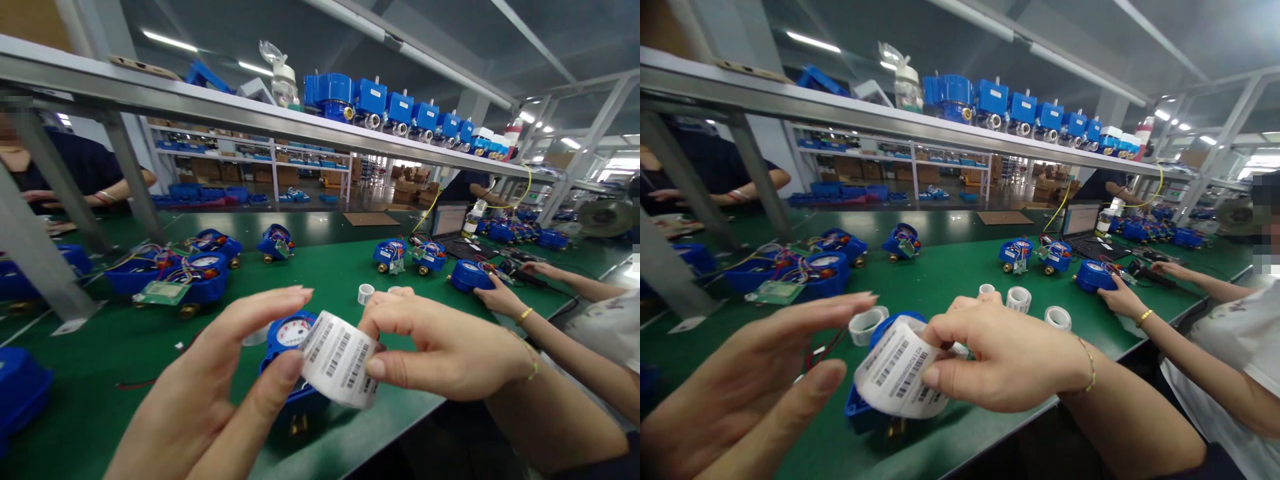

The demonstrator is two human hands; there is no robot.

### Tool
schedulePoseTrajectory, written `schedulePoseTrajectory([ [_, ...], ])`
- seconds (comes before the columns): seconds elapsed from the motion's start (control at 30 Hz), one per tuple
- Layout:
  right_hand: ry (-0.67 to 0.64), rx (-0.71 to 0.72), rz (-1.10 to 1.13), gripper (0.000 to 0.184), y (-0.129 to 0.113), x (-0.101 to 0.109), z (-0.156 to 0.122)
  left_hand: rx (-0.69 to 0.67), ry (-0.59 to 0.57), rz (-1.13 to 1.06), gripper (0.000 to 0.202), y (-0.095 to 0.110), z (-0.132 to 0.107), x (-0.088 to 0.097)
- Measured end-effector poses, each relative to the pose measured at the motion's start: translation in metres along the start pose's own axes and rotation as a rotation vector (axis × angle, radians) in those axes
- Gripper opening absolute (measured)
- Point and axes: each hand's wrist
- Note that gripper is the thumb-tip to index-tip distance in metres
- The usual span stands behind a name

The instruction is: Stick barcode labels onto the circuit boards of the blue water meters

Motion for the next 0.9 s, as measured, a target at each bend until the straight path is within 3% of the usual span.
schedulePoseTrajectory([
  [0.1, -0.132, 0.066, -0.075, 0.005, -0.01, 0.011, 0.007, 0.063, -0.323, -0.029, 0.04, 0.01, 0.02, 0.013],
  [0.17, -0.178, 0.094, -0.086, 0.005, -0.014, 0.016, 0.013, 0.1, -0.444, -0.083, 0.038, 0.014, 0.022, 0.018],
  [0.27, -0.277, 0.149, -0.051, 0.007, -0.018, 0.017, 0.023, 0.129, -0.506, -0.172, 0.032, 0.02, 0.011, 0.021],
  [0.37, -0.326, 0.262, -0.038, 0.01, -0.024, 0.013, 0.032, 0.186, -0.495, -0.25, 0.016, 0.026, -0.006, 0.02],
  [0.5, -0.331, 0.369, -0.155, 0.019, -0.035, 0.002, 0.043, 0.375, -0.463, -0.492, 0.033, 0.034, -0.03, 0.012],
  [0.6, -0.253, 0.361, -0.191, 0.006, -0.04, -0.01, 0.041, 0.55, -0.353, -0.688, 0.03, 0.04, -0.047, 0.003],
  [0.77, 0.262, 0.058, 0.255, 0.017, -0.035, -0.053, 0.006, 0.732, 0.171, -0.864, 0.022, 0.045, -0.072, -0.012],
  [0.83, 0.328, 0.017, 0.388, 0.017, -0.03, -0.079, -0.009, 0.766, 0.312, -0.963, 0.022, 0.047, -0.077, -0.017],
  [0.9, 0.353, 0.013, 0.451, 0.02, -0.025, -0.105, -0.019, 0.803, 0.359, -1.058, 0.023, 0.049, -0.081, -0.022],
])
Point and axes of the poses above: each hand's wrist, its own z-axis towards the middle knuckle, its own x-axis out of the back of the hand, y = z × x
